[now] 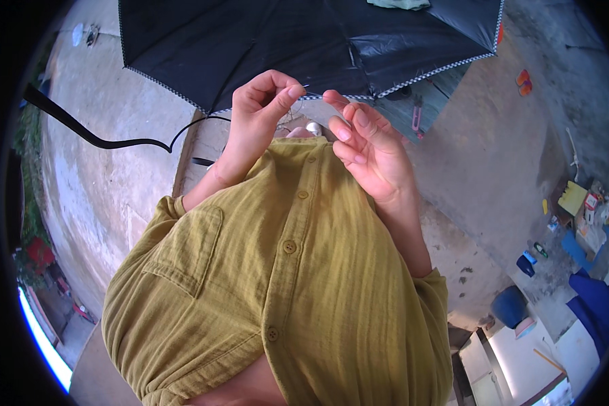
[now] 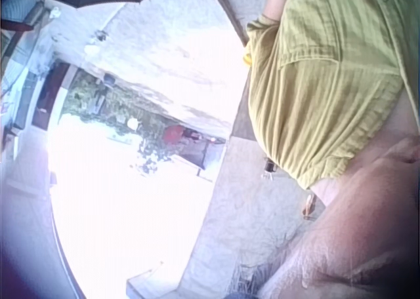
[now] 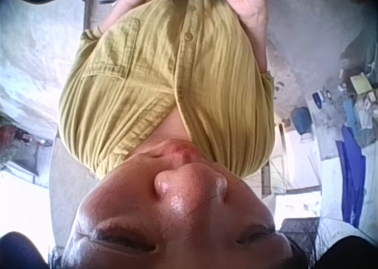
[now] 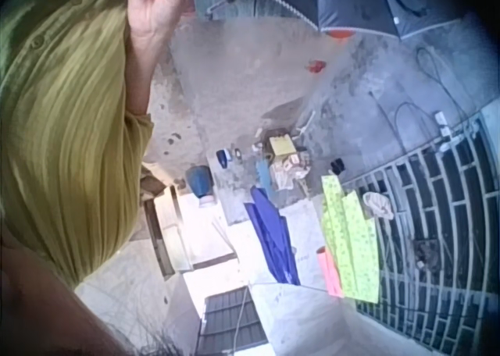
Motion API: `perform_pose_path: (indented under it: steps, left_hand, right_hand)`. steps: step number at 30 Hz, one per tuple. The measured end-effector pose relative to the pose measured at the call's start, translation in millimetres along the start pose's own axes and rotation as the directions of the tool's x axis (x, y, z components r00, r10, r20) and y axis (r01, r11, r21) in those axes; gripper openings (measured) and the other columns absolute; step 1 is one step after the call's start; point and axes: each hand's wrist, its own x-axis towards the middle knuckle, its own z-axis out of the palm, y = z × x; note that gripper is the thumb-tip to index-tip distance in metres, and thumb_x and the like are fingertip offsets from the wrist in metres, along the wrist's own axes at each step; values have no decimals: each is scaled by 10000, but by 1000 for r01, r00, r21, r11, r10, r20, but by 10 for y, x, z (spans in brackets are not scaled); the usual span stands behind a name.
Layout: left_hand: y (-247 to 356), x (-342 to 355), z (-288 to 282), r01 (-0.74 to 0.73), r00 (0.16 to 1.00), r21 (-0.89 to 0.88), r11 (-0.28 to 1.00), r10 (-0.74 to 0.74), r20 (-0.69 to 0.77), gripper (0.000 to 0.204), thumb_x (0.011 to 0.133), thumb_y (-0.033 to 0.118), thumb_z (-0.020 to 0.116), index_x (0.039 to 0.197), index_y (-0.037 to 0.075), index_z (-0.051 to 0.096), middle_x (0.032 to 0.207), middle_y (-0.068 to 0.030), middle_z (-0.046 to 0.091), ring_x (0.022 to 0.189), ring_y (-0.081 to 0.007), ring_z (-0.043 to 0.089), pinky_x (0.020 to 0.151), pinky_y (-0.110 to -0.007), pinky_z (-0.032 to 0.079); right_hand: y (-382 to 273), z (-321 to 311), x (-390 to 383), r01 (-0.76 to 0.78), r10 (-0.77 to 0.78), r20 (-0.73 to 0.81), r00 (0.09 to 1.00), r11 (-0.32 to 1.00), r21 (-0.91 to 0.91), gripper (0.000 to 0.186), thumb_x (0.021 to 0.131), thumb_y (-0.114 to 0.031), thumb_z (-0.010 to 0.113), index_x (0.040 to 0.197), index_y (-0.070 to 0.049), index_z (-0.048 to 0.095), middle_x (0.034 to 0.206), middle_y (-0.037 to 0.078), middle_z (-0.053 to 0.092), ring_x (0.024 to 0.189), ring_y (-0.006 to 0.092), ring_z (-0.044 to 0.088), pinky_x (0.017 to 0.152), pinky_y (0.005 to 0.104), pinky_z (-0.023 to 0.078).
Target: The person retrieves a spool of thread and a needle from a table, then moves outside to a patio area. They thread the needle and begin sewing a tear on the canopy of a black umbrella. The person continues stitching along the edge of the umbrella fabric.
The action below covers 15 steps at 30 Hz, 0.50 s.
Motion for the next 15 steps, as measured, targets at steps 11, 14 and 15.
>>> perform_pose_path:
  steps: [11, 14, 15]
  left_hand:
    - [62, -164, 84, -103, 950, 57, 993, 82, 302, 83, 859, 40, 612, 801, -18, 598, 754, -35, 602, 692, -71, 535, 648, -216, 435]
    - [135, -183, 81, -138, 931, 4, 990, 128, 343, 80, 861, 40, 608, 802, -12, 595, 759, -39, 601, 674, -65, 522, 635, -204, 422]
    - [125, -186, 80, -101, 950, -75, 992, 118, 288, 78, 859, 57, 618, 814, -5, 602, 751, -17, 593, 661, -51, 505, 611, -196, 408]
  right_hand:
    - [49, 46, 109, 348, -412, -161, 897, 881, -320, 91, 900, -80, 560, 908, -13, 620, 943, 51, 598, 615, 73, 499, 507, 181, 411]
    - [101, 129, 133, 333, -699, -22, 715, 367, -868, 66, 867, 6, 571, 899, 14, 628, 816, 54, 605, 572, 94, 539, 500, 203, 445]
    - [109, 95, 146, 335, -726, 115, 678, 167, -927, 71, 852, 29, 577, 898, 23, 630, 786, 58, 603, 563, 105, 552, 501, 211, 456]
